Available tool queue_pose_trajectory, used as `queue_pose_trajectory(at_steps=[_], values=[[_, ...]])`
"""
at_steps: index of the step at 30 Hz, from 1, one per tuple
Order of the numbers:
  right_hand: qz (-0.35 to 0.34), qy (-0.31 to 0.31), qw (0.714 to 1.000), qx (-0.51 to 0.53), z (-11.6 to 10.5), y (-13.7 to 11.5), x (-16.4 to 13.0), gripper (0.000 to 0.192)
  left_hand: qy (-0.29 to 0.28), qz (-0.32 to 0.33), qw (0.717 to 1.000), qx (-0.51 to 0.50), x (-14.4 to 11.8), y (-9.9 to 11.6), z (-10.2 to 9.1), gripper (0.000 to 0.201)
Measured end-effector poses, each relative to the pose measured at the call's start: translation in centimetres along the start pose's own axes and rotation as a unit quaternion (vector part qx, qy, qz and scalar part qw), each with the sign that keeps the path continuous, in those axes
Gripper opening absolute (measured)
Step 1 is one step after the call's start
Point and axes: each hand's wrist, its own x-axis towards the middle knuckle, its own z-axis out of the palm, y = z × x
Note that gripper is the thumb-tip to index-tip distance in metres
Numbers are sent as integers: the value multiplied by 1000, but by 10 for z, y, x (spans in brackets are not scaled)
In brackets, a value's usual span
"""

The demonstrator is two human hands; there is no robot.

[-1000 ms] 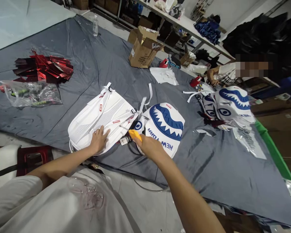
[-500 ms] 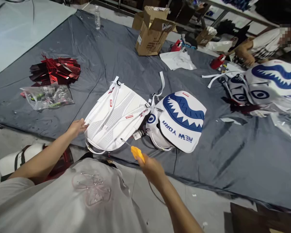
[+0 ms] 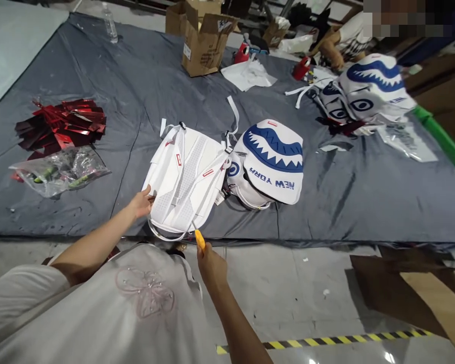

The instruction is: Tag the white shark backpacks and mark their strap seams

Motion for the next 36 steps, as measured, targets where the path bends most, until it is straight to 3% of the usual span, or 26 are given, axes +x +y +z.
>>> queue_pose_trajectory(at_steps=[5,13,17,27,31,36], values=[[-5,20,999,35,10,-30,12,39,-135,-28,990,-18,-6,1,-8,58],[124,87,988,40,21,-17,13,39,-252,-39,966,-29,13,-5,-10,83],[140,111,982,54,26,-22,32,41,-294,-49,955,-14,15,-5,-9,90],[96,113,979,141,33,9,30,43,-323,-36,946,8,12,-12,-11,88],[68,106,973,193,43,17,25,55,-318,-32,947,-1,14,-17,-13,87],[77,108,965,227,62,22,1,63,-316,-22,949,-6,13,-18,-11,83]])
